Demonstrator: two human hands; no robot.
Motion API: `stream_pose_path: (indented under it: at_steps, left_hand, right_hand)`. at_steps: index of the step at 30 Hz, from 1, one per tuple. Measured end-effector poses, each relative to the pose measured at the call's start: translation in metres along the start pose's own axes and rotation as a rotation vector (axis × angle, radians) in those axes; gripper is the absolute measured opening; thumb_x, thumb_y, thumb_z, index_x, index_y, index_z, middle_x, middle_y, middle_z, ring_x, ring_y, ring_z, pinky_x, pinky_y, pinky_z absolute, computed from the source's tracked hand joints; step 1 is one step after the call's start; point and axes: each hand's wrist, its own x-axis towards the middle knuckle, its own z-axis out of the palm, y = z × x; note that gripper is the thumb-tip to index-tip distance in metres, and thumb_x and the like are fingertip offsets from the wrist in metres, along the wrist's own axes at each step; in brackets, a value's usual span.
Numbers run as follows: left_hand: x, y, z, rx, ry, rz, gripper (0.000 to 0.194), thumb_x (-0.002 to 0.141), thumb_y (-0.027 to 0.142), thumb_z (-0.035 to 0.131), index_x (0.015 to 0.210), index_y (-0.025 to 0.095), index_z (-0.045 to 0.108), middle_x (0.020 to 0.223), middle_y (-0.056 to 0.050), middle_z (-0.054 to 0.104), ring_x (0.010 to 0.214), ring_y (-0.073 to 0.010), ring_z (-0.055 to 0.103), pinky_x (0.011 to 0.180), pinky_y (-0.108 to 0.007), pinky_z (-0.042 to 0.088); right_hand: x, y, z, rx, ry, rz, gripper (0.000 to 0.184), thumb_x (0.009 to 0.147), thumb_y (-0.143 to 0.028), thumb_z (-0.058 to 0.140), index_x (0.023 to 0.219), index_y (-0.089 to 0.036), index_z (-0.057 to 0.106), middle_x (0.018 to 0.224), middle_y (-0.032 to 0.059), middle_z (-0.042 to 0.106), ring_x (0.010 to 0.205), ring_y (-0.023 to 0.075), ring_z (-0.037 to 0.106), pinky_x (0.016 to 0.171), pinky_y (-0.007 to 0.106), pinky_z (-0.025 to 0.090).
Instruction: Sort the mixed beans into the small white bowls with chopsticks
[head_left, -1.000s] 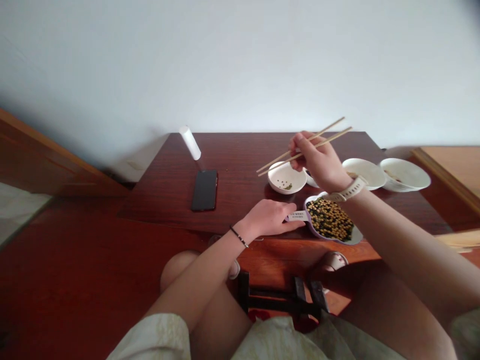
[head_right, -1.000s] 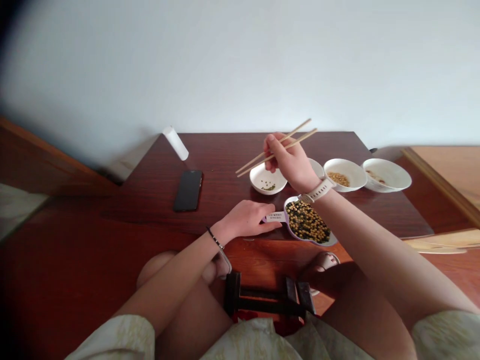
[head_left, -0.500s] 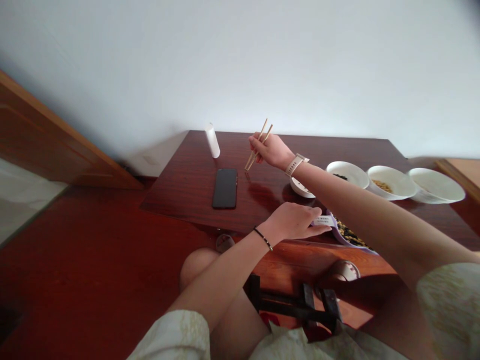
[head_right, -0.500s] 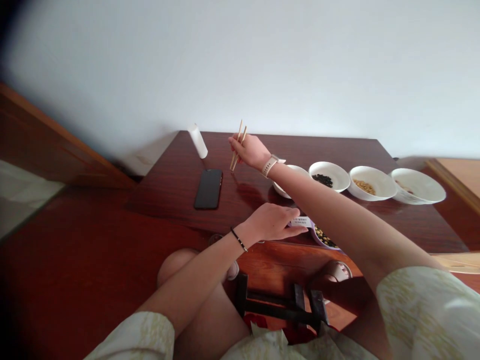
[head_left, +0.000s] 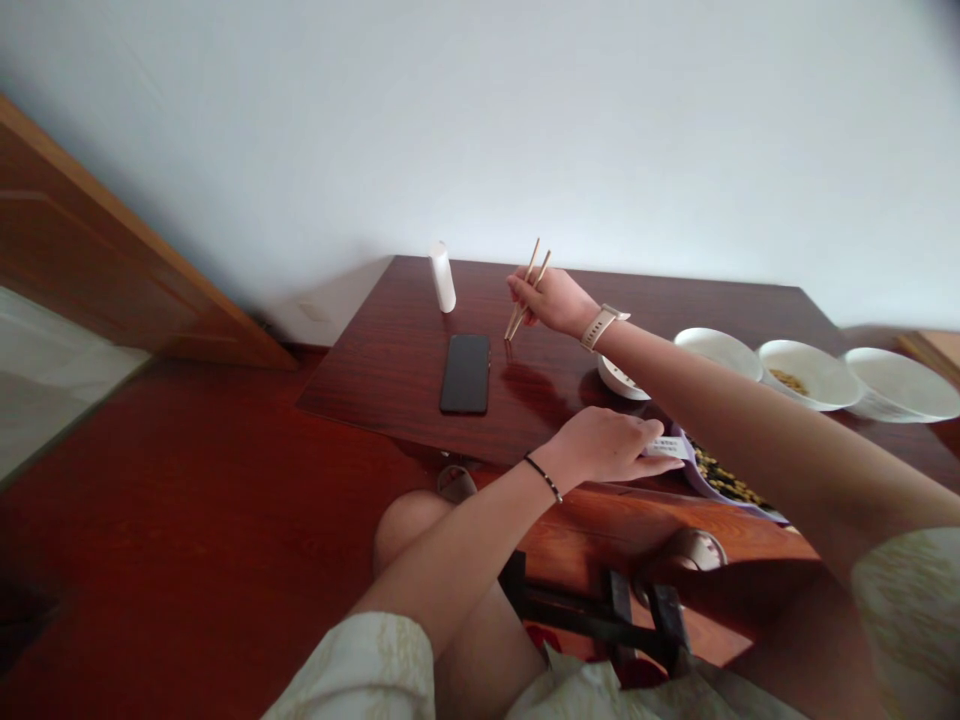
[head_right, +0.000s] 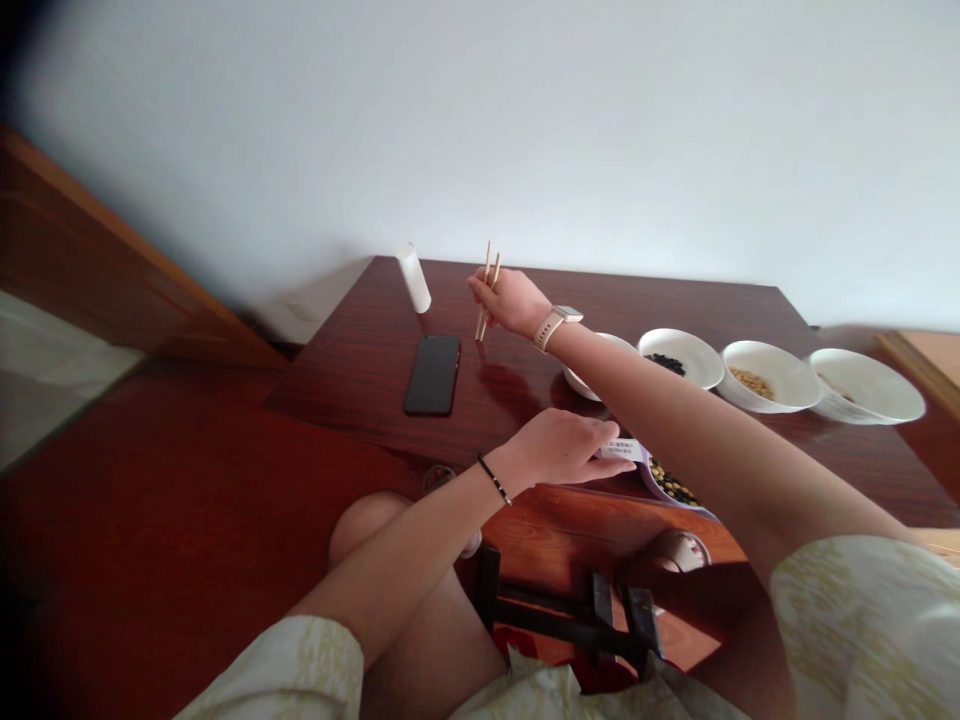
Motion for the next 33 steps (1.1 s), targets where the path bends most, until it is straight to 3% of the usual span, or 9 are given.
stream_pose_path:
  at_steps: [12, 26, 30, 33]
  left_hand:
    - [-0.003, 0.001, -0.009, -0.023, -0.039, 0.012, 0.049, 0.105, 0.065, 0.045, 0.1, 0.02, 0.064, 0.098, -0.012, 0.079, 0.086, -0.0272, 0.075, 0.063, -0.039, 0.04]
    - [-0.004, 0.001, -0.008, 0.002, 0.002, 0.019, 0.05, 0.104, 0.065, 0.045, 0.102, 0.019, 0.065, 0.099, -0.013, 0.079, 0.082, -0.0278, 0.074, 0.062, -0.038, 0.042]
    - [-0.003, 0.001, -0.008, -0.005, -0.014, 0.019, 0.05, 0.104, 0.065, 0.044, 0.104, 0.019, 0.065, 0.099, -0.013, 0.079, 0.081, -0.0267, 0.074, 0.062, -0.036, 0.043]
    - [-0.003, 0.001, -0.008, 0.002, -0.018, 0.014, 0.052, 0.106, 0.065, 0.041, 0.106, 0.018, 0.065, 0.102, -0.013, 0.079, 0.083, -0.0276, 0.075, 0.062, -0.036, 0.042]
  right_hand:
    - [0.007, 0.0, 0.001, 0.038, -0.038, 0.02, 0.04, 0.108, -0.05, 0.048, 0.082, -0.02, 0.057, 0.066, 0.0047, 0.067, 0.054, 0.0165, 0.062, 0.06, 0.032, 0.047]
    - [0.003, -0.008, 0.001, -0.039, -0.013, 0.025, 0.038, 0.111, -0.041, 0.044, 0.08, -0.021, 0.054, 0.064, 0.0036, 0.066, 0.056, 0.0167, 0.062, 0.063, 0.032, 0.045]
    - [-0.007, -0.016, -0.013, 0.036, 0.034, 0.032, 0.039, 0.11, -0.044, 0.047, 0.08, -0.021, 0.054, 0.062, 0.0027, 0.064, 0.056, 0.0162, 0.063, 0.061, 0.031, 0.045]
    - [-0.026, -0.021, -0.039, 0.089, 0.102, -0.003, 0.04, 0.11, -0.046, 0.047, 0.081, -0.021, 0.056, 0.061, 0.0021, 0.063, 0.056, 0.015, 0.063, 0.06, 0.03, 0.047]
